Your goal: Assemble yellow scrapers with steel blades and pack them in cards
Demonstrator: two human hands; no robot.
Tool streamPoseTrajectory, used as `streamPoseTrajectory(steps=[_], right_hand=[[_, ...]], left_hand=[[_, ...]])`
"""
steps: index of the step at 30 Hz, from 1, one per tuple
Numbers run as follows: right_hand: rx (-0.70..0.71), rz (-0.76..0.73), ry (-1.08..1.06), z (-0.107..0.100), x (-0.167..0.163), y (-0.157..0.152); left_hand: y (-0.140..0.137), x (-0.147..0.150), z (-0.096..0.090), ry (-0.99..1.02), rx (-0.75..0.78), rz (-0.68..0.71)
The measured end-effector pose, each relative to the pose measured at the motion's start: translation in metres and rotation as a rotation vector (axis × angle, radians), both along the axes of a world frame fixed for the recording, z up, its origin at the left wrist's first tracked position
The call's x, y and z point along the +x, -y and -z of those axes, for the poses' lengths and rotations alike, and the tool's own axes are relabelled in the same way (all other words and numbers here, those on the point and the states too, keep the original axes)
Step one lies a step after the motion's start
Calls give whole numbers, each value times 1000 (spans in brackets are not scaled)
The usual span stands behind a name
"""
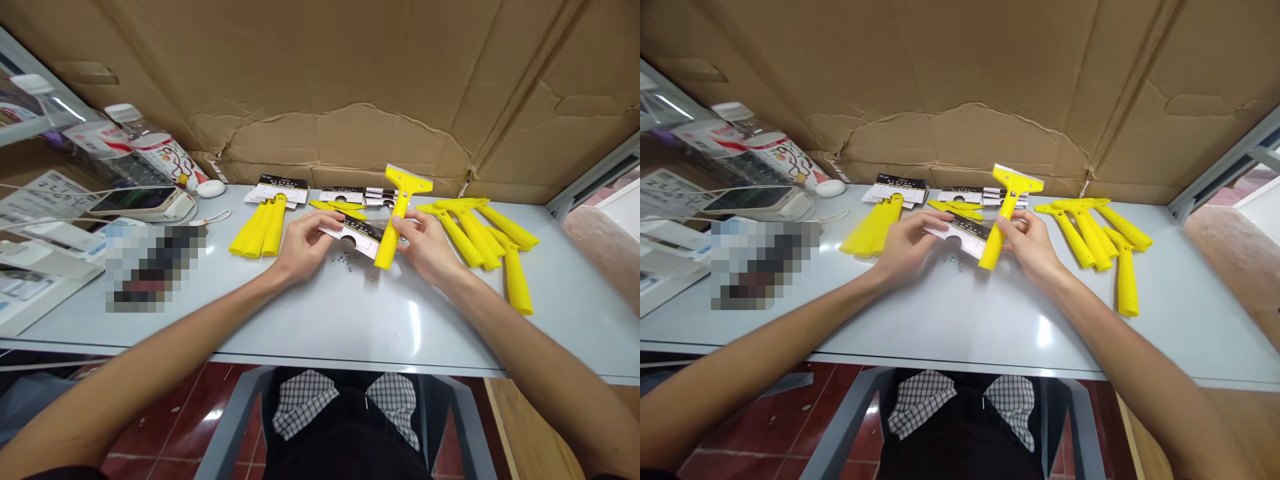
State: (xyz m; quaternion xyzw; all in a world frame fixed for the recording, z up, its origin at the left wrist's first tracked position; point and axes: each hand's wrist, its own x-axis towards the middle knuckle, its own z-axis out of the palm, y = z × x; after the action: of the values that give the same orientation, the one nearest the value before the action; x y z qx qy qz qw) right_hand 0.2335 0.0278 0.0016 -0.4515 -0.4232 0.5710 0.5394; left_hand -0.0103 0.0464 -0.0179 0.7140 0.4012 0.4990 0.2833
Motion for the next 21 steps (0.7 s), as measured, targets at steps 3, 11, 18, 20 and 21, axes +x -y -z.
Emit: streamPoseTrajectory(steps=[3, 11, 18, 20, 21], right_hand=[[17, 4, 14, 1, 1, -1], [56, 47, 76, 9, 4, -8], [102, 80, 67, 9, 7, -9], [110, 95, 41, 8, 7, -9], [114, 103, 26, 7, 6, -9]], left_hand=[[0, -1, -4, 63, -63, 26], [-5, -7, -2, -45, -32, 221], [-13, -12, 1, 35, -253, 225], [-15, -14, 1, 16, -331, 234], [-16, -15, 0, 4, -352, 247]])
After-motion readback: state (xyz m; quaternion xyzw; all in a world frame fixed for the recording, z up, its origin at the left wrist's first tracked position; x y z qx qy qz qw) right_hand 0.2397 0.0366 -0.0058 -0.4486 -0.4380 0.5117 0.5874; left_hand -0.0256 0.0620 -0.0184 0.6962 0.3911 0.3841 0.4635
